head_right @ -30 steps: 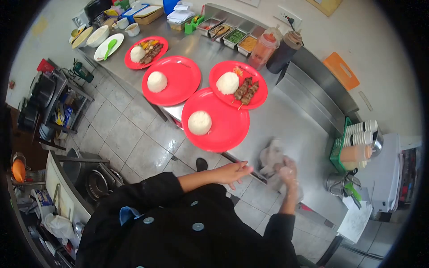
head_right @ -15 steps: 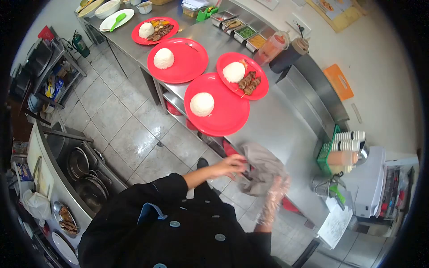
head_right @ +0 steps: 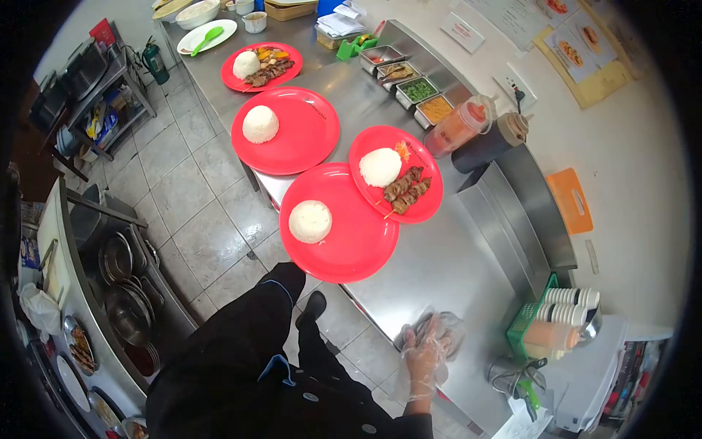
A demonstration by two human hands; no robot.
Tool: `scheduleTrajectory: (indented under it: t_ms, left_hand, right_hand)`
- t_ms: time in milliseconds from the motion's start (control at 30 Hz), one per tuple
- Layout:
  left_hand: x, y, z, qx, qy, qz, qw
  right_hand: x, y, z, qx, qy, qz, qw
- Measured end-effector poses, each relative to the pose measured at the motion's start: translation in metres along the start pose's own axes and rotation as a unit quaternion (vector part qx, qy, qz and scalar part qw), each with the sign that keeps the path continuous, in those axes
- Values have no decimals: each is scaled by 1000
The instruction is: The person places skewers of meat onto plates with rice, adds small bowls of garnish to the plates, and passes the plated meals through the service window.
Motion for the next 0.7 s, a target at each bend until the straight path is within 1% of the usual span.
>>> scheduleTrajectory:
  t_ms: [100, 167, 300, 400, 467, 567, 600, 633, 667, 700]
  left_hand:
    - [3, 4, -4, -2, -1, 5, 1000]
    - [3, 3, -7, -2, 2, 6, 1000]
    - [4, 1, -10, -7, 7, 9, 1000]
    - [5, -2, -9, -21, 8, 5, 1000]
    - [4, 1, -8, -31, 12, 5, 999]
    - [0, -1, 1, -69, 3, 0, 998]
    - [-1, 0, 9, -91, -15, -8, 996]
    - [-5, 1, 24, -110, -46, -19, 993]
    - [-12, 3, 46, -125, -89, -29, 988]
    - [-24, 7, 77, -111, -157, -34, 981]
  right_hand:
    - [1, 0, -3, -31, -19, 27, 999]
    - [1, -1, -2, -16, -9, 6, 1000]
    - [0, 0, -1, -9, -20, 4, 1000]
    - [2, -4, -6, -31, -31, -2, 999]
    - [1, -7, -9, -43, -78, 42, 995]
    - [3, -5, 6, -38, -76, 37, 996]
    - [3, -3, 13, -36, -75, 36, 996]
    - [6, -2, 17, -8, -45, 26, 999]
    - [7, 6, 25, 21, -14, 17, 1000]
    - [5, 21, 31, 90, 48, 36, 994]
Point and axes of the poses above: each hand's wrist, its own x-axis towards the middle knuckle, its own z-axis out of the back of the hand, y = z × x, the point moved 7 cm from there along x, towards the middle knuckle, and after that the axes turned 2 degrees about -z, right-handed, at the moved point
